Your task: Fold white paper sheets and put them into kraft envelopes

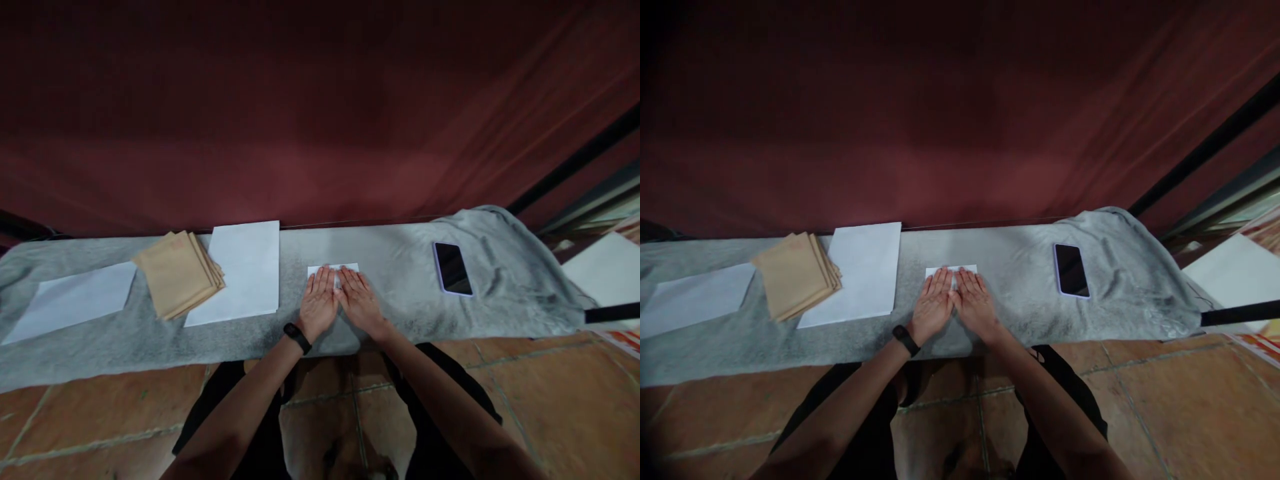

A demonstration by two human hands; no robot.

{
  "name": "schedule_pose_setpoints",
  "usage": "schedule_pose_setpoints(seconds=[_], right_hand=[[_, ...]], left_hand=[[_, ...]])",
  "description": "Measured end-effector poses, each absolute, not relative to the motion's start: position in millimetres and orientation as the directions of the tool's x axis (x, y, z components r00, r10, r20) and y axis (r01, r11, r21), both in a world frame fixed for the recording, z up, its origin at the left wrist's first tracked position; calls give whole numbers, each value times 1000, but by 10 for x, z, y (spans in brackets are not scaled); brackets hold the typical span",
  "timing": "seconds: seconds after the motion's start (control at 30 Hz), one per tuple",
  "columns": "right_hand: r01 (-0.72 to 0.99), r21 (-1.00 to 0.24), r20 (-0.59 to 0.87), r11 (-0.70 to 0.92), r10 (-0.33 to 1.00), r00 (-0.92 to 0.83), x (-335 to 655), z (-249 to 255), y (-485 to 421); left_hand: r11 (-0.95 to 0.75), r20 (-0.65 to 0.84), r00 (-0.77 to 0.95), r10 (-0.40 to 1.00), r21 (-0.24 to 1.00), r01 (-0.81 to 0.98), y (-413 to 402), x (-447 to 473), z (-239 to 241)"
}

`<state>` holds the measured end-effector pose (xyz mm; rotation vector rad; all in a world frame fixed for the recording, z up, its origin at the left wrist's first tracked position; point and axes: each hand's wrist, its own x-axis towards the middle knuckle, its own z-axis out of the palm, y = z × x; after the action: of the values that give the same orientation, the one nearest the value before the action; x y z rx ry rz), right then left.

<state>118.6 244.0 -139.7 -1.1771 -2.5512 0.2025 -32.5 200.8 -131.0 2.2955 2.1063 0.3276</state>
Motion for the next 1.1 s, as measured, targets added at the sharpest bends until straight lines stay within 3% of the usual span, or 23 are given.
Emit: schedule_pose_setpoints(seconds=[0.3, 0.53, 0.77, 1.1], right_hand=[[803, -230, 244, 550, 831, -499, 1353, -1478, 2429], [813, -201, 225, 546, 834, -504, 1411, -1474, 2448], [807, -221, 263, 548, 830, -492, 1387, -1496, 2414], [787, -207, 195, 581, 813, -549, 1493, -1423, 2497]], left_hand=[[-3, 231, -33, 972, 153, 988, 1885, -482, -1375], [83, 169, -106, 980, 141, 987, 1919, -434, -1287], [-146, 178, 115, 977, 176, 973, 1988, -130, -1259], [-66, 190, 42, 981, 119, 991, 2039, -305, -1320]])
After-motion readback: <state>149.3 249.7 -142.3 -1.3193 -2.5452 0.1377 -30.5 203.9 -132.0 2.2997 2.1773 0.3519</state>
